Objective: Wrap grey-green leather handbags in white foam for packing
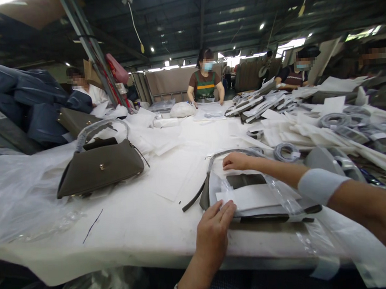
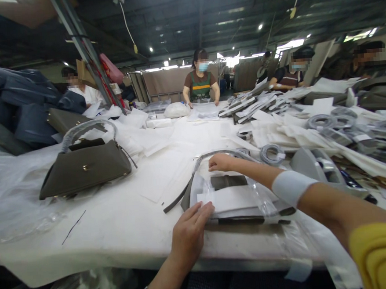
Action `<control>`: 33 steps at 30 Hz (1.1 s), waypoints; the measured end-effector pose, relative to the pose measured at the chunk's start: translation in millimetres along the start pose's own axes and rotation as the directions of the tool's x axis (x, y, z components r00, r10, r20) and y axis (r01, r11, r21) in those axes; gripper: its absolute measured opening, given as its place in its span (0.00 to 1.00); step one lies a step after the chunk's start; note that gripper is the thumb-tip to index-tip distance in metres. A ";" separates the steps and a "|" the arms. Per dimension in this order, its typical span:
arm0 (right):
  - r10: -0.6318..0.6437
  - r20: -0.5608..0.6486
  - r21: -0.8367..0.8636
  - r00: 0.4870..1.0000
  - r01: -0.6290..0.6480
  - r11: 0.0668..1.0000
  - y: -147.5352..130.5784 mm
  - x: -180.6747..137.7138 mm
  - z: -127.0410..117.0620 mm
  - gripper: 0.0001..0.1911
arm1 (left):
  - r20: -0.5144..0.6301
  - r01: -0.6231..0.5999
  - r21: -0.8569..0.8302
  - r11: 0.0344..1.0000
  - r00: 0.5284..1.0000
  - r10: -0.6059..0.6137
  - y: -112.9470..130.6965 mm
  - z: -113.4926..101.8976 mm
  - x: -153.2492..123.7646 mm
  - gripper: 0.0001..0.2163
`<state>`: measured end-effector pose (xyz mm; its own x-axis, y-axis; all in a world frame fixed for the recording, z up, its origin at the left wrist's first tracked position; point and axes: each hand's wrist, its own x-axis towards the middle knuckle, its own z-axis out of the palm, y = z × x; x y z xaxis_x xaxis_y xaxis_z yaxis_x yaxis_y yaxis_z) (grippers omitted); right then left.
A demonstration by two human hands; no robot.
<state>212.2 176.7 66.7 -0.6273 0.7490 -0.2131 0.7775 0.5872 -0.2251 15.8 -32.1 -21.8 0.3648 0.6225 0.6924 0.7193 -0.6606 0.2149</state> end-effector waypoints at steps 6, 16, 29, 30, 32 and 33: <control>-0.051 0.049 0.066 0.997 0.048 0.997 -30.9 -41.4 33.3 0.52 | -0.001 -0.019 0.011 1.000 1.000 0.019 0.2 3.9 -2.7 0.23; 0.040 0.059 0.168 0.997 -0.050 0.985 -21.4 -23.9 46.0 0.49 | 0.019 -0.086 0.078 0.993 0.996 0.085 -0.5 2.7 -3.4 0.24; 0.169 -0.346 0.133 0.923 -0.130 0.983 -40.0 -41.0 50.2 0.19 | 0.096 -0.215 0.119 0.969 0.974 0.204 1.4 -9.1 -5.8 0.25; 0.170 -0.392 0.127 0.904 -0.130 0.983 -38.4 -48.6 46.1 0.17 | 0.115 -0.216 0.086 0.973 0.972 0.206 0.7 -13.2 -5.0 0.24; 0.179 -0.488 0.112 0.854 -0.143 0.983 -29.2 -73.2 36.3 0.18 | 0.162 -0.179 -0.017 0.984 0.970 0.179 -2.5 -23.0 -1.1 0.22; 0.192 -0.534 0.102 0.824 -0.162 0.981 -21.3 -89.4 31.5 0.19 | 0.176 -0.133 -0.071 0.989 0.974 0.144 -5.5 -28.1 2.3 0.20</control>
<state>250.3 87.6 60.6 -0.3443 0.8933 0.2888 0.8605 0.4233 -0.2836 -3.9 -38.8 -2.0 0.5630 0.5851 0.5836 0.6206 -0.7657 0.1689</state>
